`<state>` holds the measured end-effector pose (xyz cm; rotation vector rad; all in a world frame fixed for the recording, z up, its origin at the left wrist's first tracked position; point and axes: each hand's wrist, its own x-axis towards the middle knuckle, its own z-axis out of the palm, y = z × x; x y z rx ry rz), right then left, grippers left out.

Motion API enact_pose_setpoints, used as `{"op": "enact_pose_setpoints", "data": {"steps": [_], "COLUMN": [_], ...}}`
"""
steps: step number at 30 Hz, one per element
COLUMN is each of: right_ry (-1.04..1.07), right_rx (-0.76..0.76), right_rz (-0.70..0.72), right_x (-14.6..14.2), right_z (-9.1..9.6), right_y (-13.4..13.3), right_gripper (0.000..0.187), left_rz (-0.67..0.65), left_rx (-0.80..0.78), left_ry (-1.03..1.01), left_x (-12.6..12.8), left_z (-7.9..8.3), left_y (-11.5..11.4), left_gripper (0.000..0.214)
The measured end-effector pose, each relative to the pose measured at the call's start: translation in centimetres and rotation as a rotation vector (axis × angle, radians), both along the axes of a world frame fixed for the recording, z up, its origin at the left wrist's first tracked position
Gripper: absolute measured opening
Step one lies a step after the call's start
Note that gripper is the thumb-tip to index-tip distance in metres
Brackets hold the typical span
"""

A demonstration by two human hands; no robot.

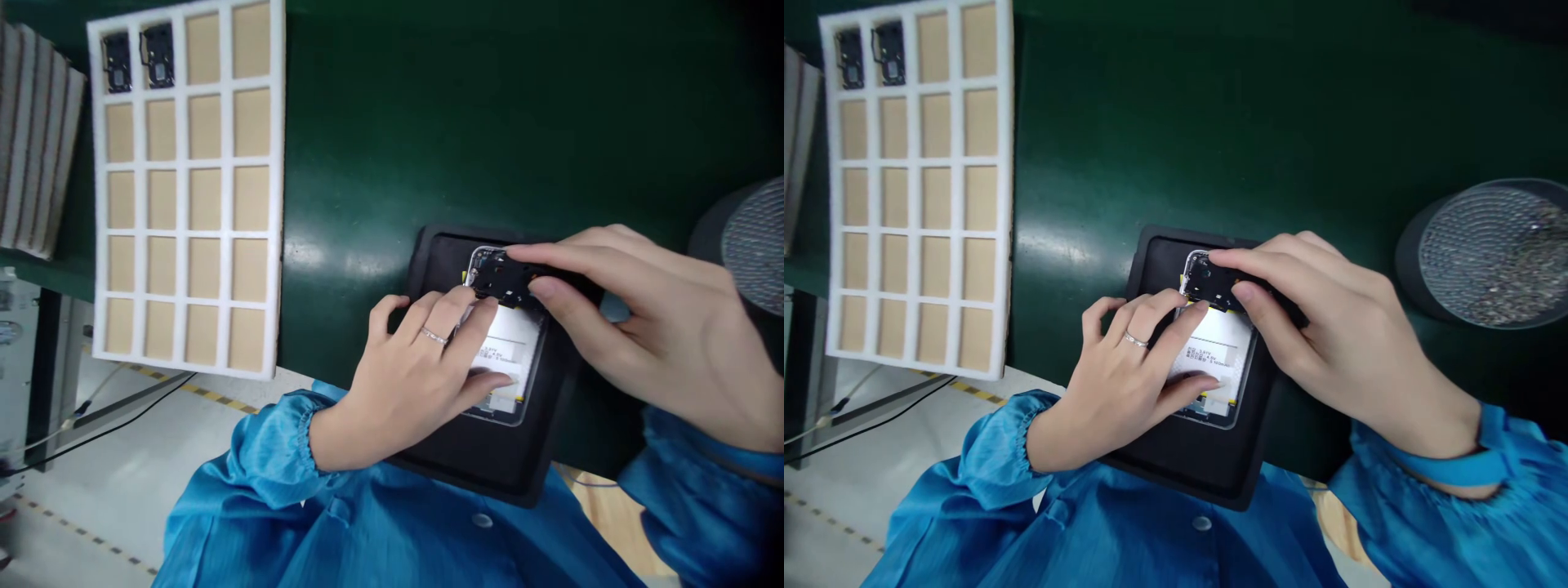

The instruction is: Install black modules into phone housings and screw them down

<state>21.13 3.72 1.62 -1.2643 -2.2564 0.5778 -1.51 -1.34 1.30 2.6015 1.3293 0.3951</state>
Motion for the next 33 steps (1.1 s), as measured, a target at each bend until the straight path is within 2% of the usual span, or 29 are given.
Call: {"op": "enact_pose_setpoints", "data": {"steps": [18,28,33], "right_ry": [0.023,0.021,0.050], "right_rx": [0.053,0.035,0.038], "right_rz": [-0.111,-0.192,-0.207], "right_x": [-0.8,-0.8,-0.6], "right_z": [0.0,-0.3,-0.6], "right_y": [-1.1,-1.2,-1.2], "right_gripper": [0.030,0.033,0.032], "left_rz": [0.005,-0.050,-0.063], "left_rx": [0.002,0.018,0.104], "left_ry": [0.015,0.149,0.217], "left_x": [0.2,0.3,0.8], "left_z": [0.0,0.6,0.7], "left_y": [-0.2,-0.2,-0.5], "left_gripper": [0.063,0.067,0.074]}}
